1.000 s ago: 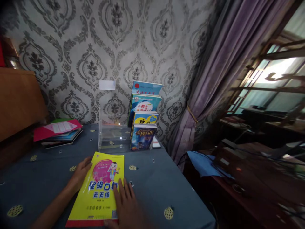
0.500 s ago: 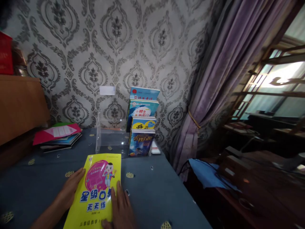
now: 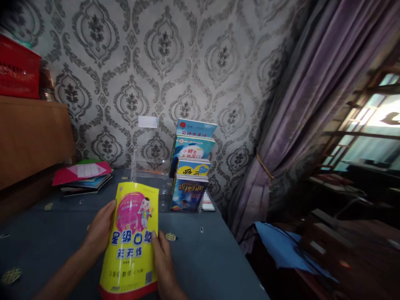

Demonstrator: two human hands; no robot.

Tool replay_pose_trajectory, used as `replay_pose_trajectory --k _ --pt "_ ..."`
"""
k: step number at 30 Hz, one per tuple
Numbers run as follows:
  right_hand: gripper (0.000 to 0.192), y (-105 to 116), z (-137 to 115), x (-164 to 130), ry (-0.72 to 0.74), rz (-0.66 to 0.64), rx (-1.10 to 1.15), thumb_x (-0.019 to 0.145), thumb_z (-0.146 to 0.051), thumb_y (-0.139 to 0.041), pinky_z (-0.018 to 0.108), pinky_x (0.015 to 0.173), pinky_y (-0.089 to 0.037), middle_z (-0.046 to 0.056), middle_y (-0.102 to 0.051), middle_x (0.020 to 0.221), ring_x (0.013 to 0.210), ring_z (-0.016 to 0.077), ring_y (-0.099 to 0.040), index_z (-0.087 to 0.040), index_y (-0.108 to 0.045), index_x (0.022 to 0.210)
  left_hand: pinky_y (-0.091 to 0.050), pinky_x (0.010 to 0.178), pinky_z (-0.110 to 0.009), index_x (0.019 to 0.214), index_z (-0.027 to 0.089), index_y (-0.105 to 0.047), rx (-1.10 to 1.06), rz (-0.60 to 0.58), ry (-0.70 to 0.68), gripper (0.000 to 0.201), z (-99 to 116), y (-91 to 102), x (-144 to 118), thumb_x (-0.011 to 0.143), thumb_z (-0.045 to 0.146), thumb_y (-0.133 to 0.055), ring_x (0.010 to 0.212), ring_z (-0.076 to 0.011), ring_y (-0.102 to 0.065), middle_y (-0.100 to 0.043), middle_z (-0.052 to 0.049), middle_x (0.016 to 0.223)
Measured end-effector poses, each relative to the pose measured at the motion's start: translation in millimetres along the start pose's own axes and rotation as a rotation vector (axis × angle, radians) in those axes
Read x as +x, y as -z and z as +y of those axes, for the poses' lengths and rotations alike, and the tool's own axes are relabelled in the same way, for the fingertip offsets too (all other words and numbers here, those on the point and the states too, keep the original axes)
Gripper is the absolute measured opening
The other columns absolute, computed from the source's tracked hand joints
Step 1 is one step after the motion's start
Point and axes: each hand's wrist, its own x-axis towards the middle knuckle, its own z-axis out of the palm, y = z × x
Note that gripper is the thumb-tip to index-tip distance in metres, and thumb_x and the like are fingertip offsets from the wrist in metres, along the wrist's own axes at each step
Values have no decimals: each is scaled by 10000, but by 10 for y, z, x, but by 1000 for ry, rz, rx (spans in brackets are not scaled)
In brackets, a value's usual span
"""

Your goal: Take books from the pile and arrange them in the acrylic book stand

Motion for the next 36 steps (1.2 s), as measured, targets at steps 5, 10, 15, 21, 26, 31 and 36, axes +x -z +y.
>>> replay_pose_trajectory --k 5,10,15,21,26,31,36 --pt "568 -275 -513 82 208 -189 79 726 -644 -774 392 808 -605 90 -761 1050 911 276 -728 -207 -661 1071 -602 828 -315 1133 186 -667 85 -7 -221 379 104 -34 61 859 444 -709 970 -232 -725 -756 -70 1072" --pt "392 -246 -698 157 444 -202 -6 829 -583 -707 346 712 -610 58 -757 956 806 231 -719 -241 -589 979 -581 817 -279 1119 186 -682 234 -49 -417 609 243 39 69 742 662 -727 1119 -289 -664 -742 -82 1152" --pt "418 -38 -434 168 507 -197 -216 859 -637 -641 340 703 -620 62 -746 905 808 232 -709 -228 -619 947 -587 801 -308 1041 195 -718 370 -154 -321 601 77 341 79 656 652 -780 1045 -320 -681 -762 -88 1062" --pt "477 105 -410 143 474 -217 -402 898 -651 -574 353 724 -626 100 -739 1010 888 257 -699 -209 -674 1048 -574 920 -371 1029 254 -752 473 -289 -284 369 157 640 -23 717 448 -786 1184 -353 -613 -766 -56 1028" --pt "487 162 -623 141 559 -209 -627 896 -659 -560 291 622 -574 97 -753 945 730 212 -664 -206 -710 995 -571 874 -323 980 272 -763 532 -322 -228 249 368 701 -139 734 301 -762 1102 -327 -635 -760 -54 939" --pt "440 164 -806 95 517 -287 -613 904 -614 -569 300 637 -567 85 -753 949 720 204 -665 -213 -698 1028 -528 668 -253 960 238 -763 654 -367 -285 211 393 697 -179 765 312 -732 781 -244 -641 -750 -56 895" --pt "328 114 -1055 152 518 -383 -557 894 -514 -616 279 608 -550 61 -750 946 748 200 -679 -214 -682 1012 -508 600 -248 887 221 -729 743 -442 -379 217 525 537 -168 754 392 -716 730 -224 -619 -738 -56 884"
